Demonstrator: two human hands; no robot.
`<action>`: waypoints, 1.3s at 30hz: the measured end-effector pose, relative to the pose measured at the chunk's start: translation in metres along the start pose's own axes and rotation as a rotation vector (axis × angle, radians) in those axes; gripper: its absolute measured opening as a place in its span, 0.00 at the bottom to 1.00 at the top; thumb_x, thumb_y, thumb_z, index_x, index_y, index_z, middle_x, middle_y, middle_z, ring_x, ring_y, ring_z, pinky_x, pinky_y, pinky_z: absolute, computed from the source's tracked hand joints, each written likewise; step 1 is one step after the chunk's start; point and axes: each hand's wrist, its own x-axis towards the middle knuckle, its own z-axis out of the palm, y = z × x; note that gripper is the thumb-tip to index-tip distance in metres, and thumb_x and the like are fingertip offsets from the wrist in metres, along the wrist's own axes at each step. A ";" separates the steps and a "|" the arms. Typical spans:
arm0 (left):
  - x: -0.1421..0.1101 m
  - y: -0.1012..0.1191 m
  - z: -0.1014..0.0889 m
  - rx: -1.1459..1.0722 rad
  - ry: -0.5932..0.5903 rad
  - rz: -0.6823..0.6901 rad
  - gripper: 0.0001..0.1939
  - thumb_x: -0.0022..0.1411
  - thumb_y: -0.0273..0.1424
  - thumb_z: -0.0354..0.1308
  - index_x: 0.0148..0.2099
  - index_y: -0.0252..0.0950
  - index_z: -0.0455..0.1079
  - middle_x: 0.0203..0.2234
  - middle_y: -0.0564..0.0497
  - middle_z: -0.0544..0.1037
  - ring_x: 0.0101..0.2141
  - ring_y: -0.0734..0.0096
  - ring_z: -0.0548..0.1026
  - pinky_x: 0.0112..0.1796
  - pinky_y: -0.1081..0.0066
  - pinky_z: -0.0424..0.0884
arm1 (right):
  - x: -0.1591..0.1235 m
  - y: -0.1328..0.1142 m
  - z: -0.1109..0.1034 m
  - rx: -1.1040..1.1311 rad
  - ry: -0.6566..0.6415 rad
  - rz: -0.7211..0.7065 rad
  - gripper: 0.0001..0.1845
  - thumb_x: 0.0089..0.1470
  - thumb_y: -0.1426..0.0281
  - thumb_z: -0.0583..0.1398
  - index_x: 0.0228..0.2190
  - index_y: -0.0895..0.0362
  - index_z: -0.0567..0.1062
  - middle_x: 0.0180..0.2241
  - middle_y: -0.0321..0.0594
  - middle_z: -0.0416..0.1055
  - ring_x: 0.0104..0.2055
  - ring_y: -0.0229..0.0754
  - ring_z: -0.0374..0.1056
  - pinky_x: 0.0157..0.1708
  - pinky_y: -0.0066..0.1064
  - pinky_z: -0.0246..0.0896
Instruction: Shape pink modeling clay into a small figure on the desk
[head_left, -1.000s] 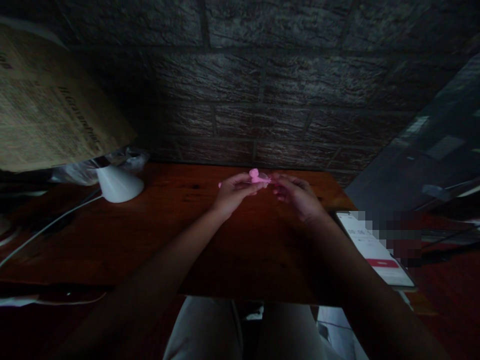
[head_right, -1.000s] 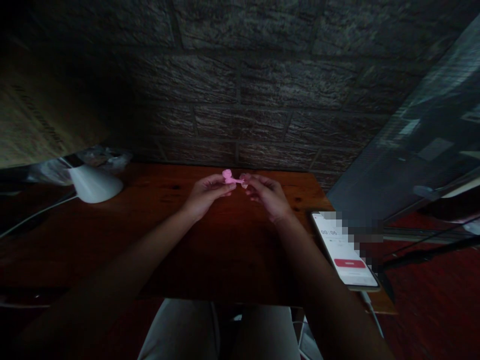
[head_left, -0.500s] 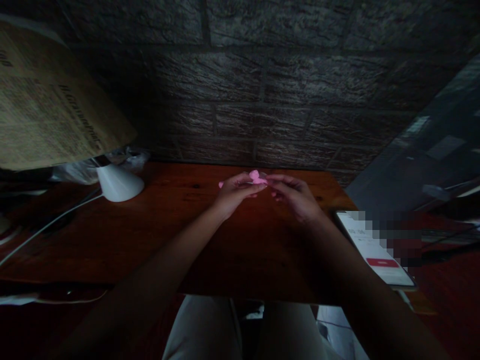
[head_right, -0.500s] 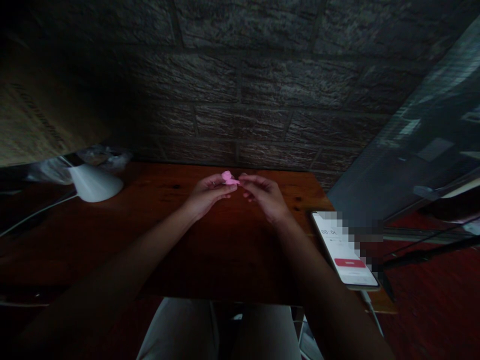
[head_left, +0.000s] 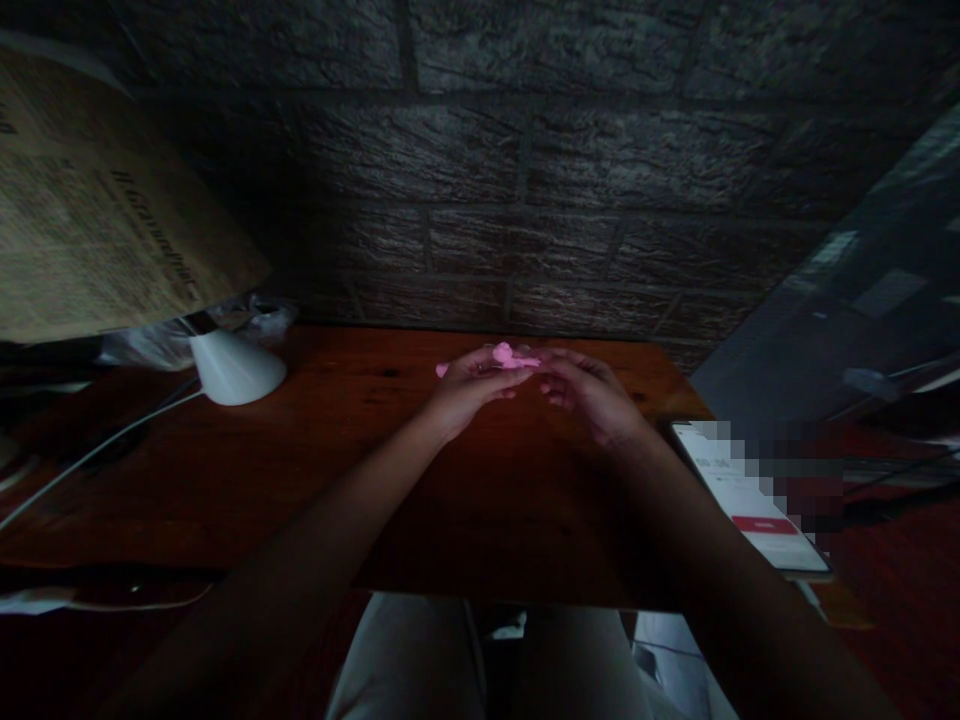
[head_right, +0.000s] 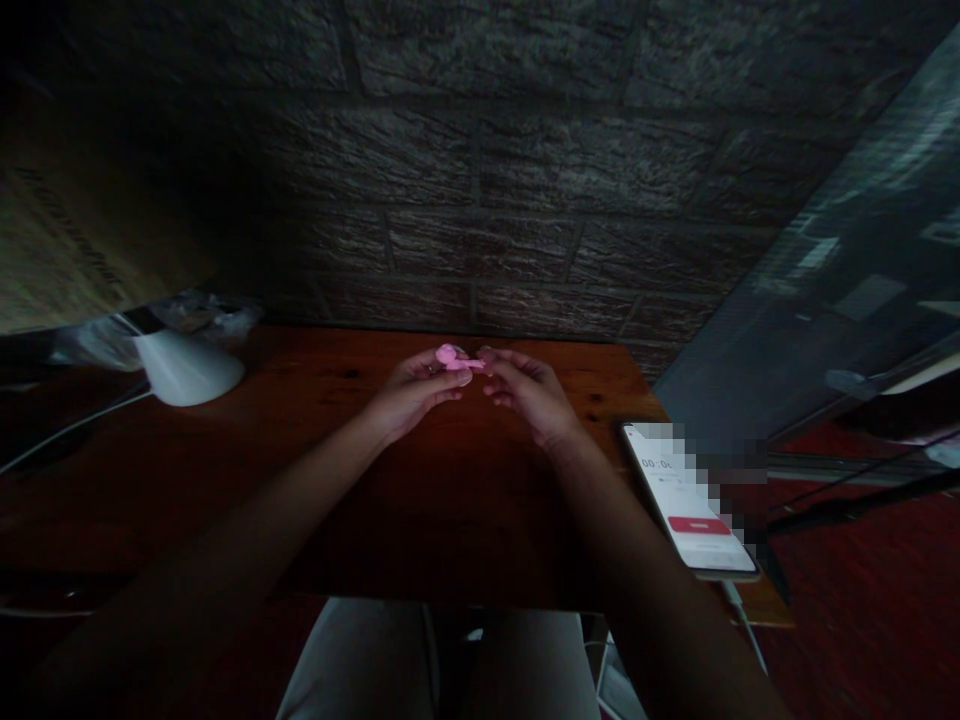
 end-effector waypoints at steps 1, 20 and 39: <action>0.000 0.000 0.000 -0.001 -0.001 0.002 0.19 0.45 0.32 0.76 0.41 0.37 0.80 0.44 0.47 0.83 0.44 0.66 0.79 0.40 0.70 0.73 | 0.000 0.000 0.000 0.007 0.011 0.007 0.19 0.38 0.57 0.75 0.33 0.51 0.84 0.36 0.39 0.82 0.28 0.34 0.70 0.25 0.24 0.63; 0.001 -0.001 -0.001 -0.001 0.017 0.017 0.21 0.43 0.32 0.77 0.41 0.37 0.78 0.41 0.49 0.83 0.41 0.69 0.80 0.37 0.72 0.73 | 0.000 0.000 -0.002 0.006 0.000 0.000 0.20 0.36 0.60 0.77 0.35 0.49 0.85 0.34 0.35 0.81 0.28 0.33 0.69 0.25 0.24 0.63; 0.001 -0.001 0.000 -0.036 0.033 -0.012 0.23 0.42 0.31 0.77 0.41 0.37 0.76 0.40 0.50 0.83 0.40 0.69 0.80 0.39 0.70 0.73 | -0.003 -0.003 0.001 -0.032 -0.034 -0.027 0.18 0.42 0.61 0.75 0.37 0.49 0.84 0.36 0.36 0.81 0.30 0.35 0.70 0.27 0.26 0.63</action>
